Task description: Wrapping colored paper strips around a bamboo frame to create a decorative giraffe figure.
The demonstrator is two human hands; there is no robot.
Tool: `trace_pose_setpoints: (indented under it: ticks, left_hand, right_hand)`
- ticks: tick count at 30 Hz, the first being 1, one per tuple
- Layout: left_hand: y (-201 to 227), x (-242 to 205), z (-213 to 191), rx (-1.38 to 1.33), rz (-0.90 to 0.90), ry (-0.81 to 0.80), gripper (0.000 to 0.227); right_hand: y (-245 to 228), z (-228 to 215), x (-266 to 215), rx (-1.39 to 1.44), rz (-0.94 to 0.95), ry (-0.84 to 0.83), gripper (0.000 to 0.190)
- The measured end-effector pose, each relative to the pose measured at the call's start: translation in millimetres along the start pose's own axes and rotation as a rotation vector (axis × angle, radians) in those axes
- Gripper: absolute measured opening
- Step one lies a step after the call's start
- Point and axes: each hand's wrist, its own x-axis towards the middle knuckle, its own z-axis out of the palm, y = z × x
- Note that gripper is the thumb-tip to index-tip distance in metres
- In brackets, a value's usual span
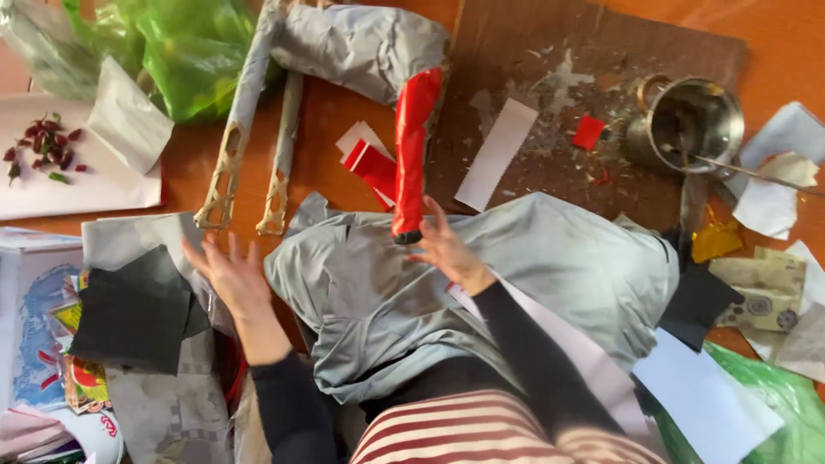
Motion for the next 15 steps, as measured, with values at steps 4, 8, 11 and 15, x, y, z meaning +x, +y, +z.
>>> trace_pose_setpoints:
  ticks: [4, 8, 11, 15]
  left_hand:
    - [10, 28, 50, -0.155, 0.044, -0.34, 0.054]
    - [15, 21, 116, -0.006, 0.023, -0.515, 0.042]
    - [1, -4, 153, 0.081, -0.05, -0.6, 0.039]
    - [-46, -34, 161, 0.101, -0.16, -0.724, 0.038]
  right_hand:
    - [-39, 27, -1, -0.094, -0.369, -0.09, 0.081]
    - [-109, 14, -12, -0.168, -0.651, 0.136, 0.066]
    - [-146, -21, -20, -0.116, -0.767, 0.237, 0.062]
    - [-151, -93, -34, -0.143, -0.841, 0.356, 0.068]
